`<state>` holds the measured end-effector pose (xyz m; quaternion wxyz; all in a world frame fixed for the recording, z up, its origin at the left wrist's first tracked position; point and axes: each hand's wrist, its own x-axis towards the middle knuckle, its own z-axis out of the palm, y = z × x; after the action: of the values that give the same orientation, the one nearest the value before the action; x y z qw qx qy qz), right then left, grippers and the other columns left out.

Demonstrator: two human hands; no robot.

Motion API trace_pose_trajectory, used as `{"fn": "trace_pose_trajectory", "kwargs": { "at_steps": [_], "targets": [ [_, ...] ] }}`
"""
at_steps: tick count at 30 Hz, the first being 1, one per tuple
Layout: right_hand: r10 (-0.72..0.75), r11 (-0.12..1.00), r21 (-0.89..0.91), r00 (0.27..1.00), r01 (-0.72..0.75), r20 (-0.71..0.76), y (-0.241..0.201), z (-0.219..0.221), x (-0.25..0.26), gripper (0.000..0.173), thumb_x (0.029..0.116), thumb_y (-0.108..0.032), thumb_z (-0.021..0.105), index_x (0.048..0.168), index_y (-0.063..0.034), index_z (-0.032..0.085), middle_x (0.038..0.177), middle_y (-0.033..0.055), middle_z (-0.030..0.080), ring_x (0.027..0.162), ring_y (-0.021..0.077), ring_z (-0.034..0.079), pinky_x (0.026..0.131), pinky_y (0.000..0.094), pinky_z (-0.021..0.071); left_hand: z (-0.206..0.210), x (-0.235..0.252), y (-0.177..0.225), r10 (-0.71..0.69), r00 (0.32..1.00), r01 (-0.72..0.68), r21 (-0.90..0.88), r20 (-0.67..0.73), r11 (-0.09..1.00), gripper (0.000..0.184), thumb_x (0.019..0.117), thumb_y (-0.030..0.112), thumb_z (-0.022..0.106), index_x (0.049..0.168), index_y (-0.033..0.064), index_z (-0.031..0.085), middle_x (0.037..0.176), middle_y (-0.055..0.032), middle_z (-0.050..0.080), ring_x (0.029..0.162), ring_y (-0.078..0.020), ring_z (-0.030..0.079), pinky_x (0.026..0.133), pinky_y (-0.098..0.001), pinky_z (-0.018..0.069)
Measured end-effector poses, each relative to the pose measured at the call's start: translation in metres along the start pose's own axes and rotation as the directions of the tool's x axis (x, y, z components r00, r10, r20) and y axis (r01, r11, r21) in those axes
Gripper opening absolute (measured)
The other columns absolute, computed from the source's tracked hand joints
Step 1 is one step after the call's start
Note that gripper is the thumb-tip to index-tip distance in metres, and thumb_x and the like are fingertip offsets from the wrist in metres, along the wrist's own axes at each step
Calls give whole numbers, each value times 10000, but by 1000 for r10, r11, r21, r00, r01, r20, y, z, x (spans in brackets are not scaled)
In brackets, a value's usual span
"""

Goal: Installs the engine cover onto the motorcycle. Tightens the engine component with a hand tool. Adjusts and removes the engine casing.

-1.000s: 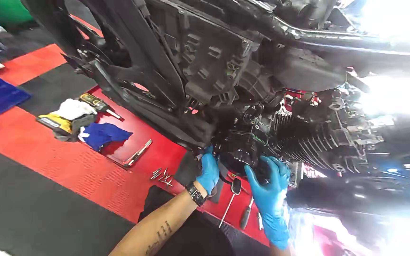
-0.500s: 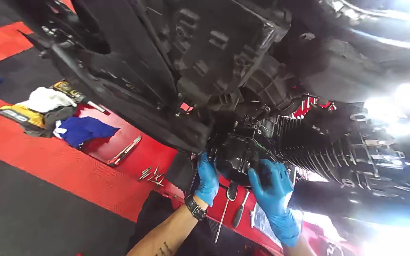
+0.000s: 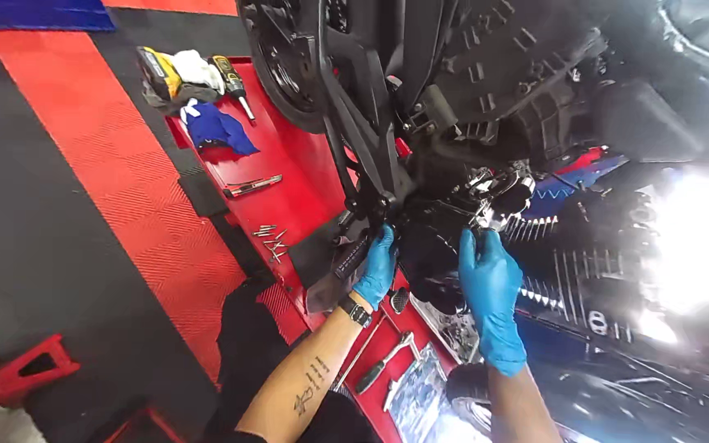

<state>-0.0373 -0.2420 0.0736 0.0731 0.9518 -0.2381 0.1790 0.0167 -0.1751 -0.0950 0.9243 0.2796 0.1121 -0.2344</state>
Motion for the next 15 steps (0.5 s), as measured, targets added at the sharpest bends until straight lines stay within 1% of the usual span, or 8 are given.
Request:
{"fn": "trace_pose_trajectory", "kwargs": {
  "at_steps": [3,6,8,11,14,15],
  "targets": [
    [1,999,-33,1000,0,6,-2,-1,-1,471,1056,-417,442,1034,-3,663,803,198,685,739,393,703,592,575,503,0,1,-1,-8,1000,8,1,-10,1000,482,1129,284,343,1527,14,383,1523,-157,469,1379,-192,483,1151,-363,412],
    [-13,998,-54,1000,13,-18,-1,2,2,464,1055,-416,439,993,-16,666,768,184,681,713,394,702,563,567,492,0,4,-3,-10,1000,9,-44,-22,999,485,1128,275,349,1545,29,370,1556,-147,441,1417,-200,448,1180,-375,381],
    [-2,1000,-3,1000,2,8,1,1,4,462,1051,-423,447,965,-22,662,731,168,661,690,377,688,571,566,485,1,3,-4,6,1000,-6,-53,-12,999,476,1127,261,352,1547,37,373,1565,-140,430,1427,-197,434,1189,-375,368],
    [-11,995,97,1000,9,23,6,1,5,456,1044,-433,469,902,-36,644,654,122,595,620,322,629,560,539,454,1,2,-2,17,1000,-17,-40,-2,999,464,1127,253,349,1544,54,391,1573,-125,423,1436,-192,421,1190,-377,363],
    [-50,992,113,999,49,6,10,3,8,446,1038,-429,479,854,-51,626,611,86,544,566,274,580,529,493,429,-1,3,-1,23,1000,-23,-42,16,999,460,1127,243,334,1545,61,402,1580,-114,420,1442,-185,414,1192,-372,360],
    [-62,991,121,998,61,3,11,3,10,439,1035,-421,488,853,-48,632,609,85,544,560,269,575,526,487,428,-1,3,0,16,1000,-15,-50,19,999,459,1128,233,332,1545,56,399,1583,-115,416,1444,-185,412,1194,-370,356]
  ]
}}
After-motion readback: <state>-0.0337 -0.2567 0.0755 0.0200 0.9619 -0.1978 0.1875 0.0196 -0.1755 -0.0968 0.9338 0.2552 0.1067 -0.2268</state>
